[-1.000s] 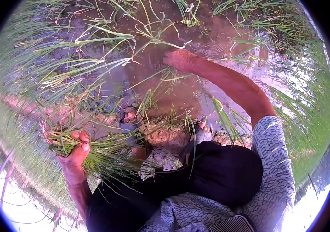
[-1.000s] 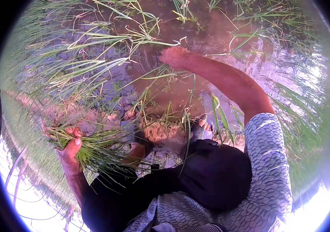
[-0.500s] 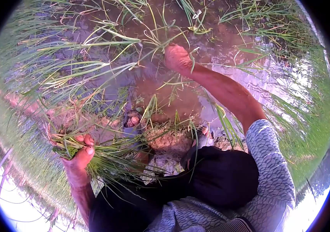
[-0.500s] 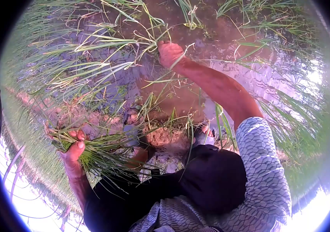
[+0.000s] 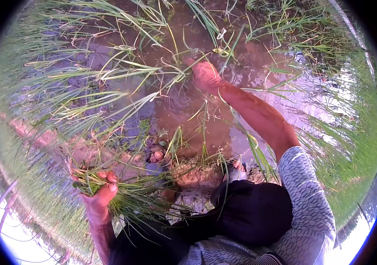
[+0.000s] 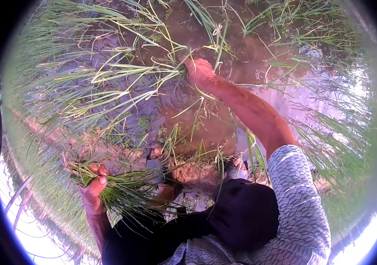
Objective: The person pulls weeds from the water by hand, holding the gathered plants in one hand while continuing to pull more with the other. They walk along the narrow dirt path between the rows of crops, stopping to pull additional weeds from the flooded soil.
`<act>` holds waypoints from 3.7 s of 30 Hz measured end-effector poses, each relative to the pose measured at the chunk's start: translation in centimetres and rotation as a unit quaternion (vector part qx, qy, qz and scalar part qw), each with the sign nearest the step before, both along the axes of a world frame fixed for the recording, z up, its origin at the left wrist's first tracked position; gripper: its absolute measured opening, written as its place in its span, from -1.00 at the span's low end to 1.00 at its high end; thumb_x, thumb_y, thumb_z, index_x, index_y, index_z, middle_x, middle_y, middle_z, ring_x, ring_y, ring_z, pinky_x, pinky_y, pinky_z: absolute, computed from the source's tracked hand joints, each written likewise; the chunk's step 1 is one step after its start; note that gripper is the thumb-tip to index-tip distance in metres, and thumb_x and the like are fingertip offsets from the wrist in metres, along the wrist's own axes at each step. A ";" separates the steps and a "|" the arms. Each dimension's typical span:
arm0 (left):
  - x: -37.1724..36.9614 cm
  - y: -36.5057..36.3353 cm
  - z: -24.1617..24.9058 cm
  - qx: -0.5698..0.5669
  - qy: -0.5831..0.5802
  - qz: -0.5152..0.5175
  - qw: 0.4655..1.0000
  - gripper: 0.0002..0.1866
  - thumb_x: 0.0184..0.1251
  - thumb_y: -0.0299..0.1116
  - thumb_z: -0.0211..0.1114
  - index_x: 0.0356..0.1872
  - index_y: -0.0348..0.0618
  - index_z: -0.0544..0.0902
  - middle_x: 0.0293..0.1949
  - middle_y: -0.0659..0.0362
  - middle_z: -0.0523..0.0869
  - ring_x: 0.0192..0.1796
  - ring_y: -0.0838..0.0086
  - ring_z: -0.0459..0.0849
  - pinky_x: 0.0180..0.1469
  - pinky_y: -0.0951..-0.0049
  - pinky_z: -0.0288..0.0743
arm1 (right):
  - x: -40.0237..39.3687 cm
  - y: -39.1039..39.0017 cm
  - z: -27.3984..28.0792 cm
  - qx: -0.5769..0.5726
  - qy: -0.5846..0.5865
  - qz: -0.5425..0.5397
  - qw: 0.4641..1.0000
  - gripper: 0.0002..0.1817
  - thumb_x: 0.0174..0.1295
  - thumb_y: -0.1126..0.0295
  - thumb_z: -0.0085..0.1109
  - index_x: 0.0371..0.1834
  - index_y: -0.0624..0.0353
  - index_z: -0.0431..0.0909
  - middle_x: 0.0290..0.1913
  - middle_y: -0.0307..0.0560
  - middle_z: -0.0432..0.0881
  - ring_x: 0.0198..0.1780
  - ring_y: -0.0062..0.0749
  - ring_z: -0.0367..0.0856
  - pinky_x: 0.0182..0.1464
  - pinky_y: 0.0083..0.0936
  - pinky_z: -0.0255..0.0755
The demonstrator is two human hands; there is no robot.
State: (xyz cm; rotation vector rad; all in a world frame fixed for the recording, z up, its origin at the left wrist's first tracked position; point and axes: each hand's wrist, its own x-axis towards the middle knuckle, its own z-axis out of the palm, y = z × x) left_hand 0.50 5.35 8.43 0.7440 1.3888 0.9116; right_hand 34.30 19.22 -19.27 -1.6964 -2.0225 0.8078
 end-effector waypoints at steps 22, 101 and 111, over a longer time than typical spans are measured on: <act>2.2 1.0 1.4 -0.081 0.068 0.029 0.994 -0.63 -0.19 -0.68 0.43 -0.27 -0.18 0.57 -0.39 0.15 0.61 -0.32 0.42 0.56 -0.27 0.44 0.43 | 4.8 7.9 -0.6 0.125 -0.083 -0.066 0.986 -0.72 -0.09 0.39 0.19 -0.26 0.22 0.56 -0.17 0.16 0.58 -0.11 0.02 0.56 -0.04 -0.19 0.47; 10.1 3.4 40.9 -0.385 -0.016 -0.048 0.922 -0.68 0.15 -0.13 0.24 -0.13 -0.05 0.59 -0.20 0.17 0.68 -0.18 0.25 0.66 -0.14 0.08 0.56 | 3.9 -35.3 73.2 -0.235 0.105 -0.527 0.810 -0.80 0.07 0.31 0.08 -0.38 0.22 0.53 -0.46 0.00 0.52 -0.40 -0.28 0.54 -0.30 -0.35 0.43; 23.8 21.8 52.0 -0.162 -0.175 -0.103 0.966 -0.58 0.31 -0.01 0.21 -0.09 -0.17 0.54 -0.20 0.05 0.67 -0.16 0.16 0.65 -0.07 0.02 0.56 | 3.4 -54.0 76.0 -0.210 0.411 -0.654 0.600 -0.81 0.16 0.40 0.15 -0.24 0.29 0.52 -0.50 -0.22 0.45 -0.51 -0.59 0.42 -0.53 -0.61 0.33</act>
